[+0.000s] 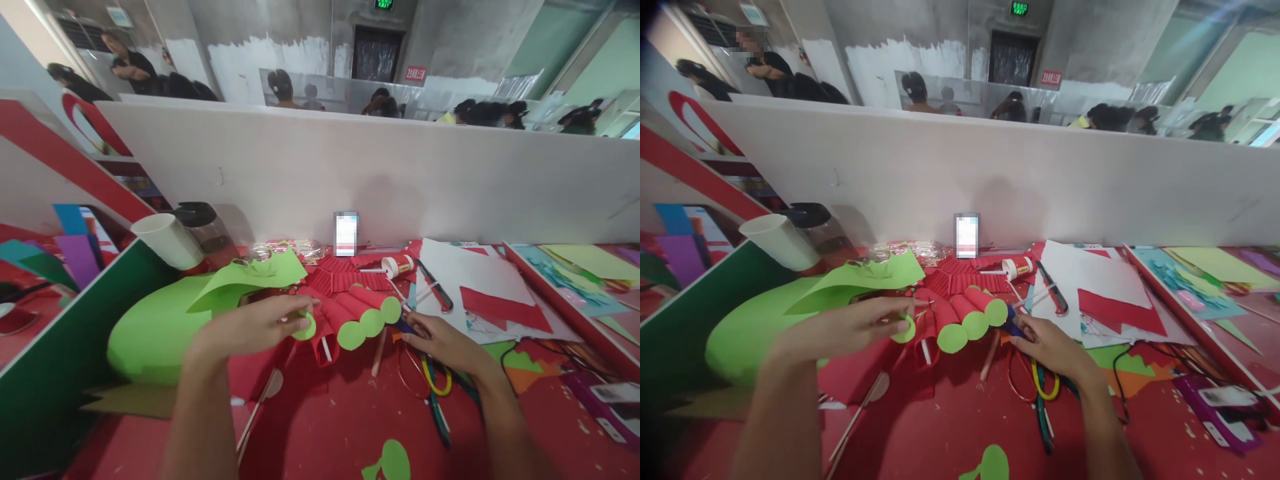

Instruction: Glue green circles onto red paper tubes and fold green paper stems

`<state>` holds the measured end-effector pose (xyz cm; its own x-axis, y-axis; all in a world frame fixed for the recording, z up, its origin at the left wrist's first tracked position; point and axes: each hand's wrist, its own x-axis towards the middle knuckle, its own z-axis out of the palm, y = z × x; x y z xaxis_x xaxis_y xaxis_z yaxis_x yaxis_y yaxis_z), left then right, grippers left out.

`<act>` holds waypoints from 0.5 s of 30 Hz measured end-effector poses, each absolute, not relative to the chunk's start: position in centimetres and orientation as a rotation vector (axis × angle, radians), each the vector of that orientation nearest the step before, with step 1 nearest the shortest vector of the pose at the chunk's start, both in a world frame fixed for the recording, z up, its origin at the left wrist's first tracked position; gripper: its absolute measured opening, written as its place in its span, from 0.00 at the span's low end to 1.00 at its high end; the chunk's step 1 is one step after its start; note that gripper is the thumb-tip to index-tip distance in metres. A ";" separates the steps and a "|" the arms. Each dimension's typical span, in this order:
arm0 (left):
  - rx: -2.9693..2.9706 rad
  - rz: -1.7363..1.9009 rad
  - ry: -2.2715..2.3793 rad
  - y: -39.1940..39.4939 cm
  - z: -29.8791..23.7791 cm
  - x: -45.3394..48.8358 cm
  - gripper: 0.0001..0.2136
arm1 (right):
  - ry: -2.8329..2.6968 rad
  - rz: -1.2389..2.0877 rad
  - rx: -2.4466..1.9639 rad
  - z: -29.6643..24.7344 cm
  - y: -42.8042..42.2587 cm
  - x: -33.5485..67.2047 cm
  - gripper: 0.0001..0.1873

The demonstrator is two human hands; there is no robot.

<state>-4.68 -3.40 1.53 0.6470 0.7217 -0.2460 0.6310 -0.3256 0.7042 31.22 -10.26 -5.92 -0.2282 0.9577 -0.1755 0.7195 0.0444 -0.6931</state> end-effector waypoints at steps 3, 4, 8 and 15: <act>1.980 0.139 1.003 -1.7 -0.4 -3.9 0.13 | -2.022 0.975 -1.714 -5.6 -10.0 31.0 0.16; 1.935 0.143 0.998 -1.4 -1.0 -3.6 0.14 | -2.030 0.975 -1.717 -5.4 -9.9 30.9 0.16; 1.757 0.147 0.999 -0.6 -2.5 -2.4 0.20 | -2.067 1.013 -1.687 -4.8 -9.4 30.6 0.15; 1.659 0.341 1.083 0.1 -4.3 -1.6 0.27 | -2.156 1.009 -1.697 -3.4 -8.7 30.2 0.13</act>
<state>-1.58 0.08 -4.29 0.5452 0.7872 -0.2881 0.4806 -0.0119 0.8769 30.20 -8.67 -3.44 -0.3104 0.9208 -0.2362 0.7714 0.0988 -0.6286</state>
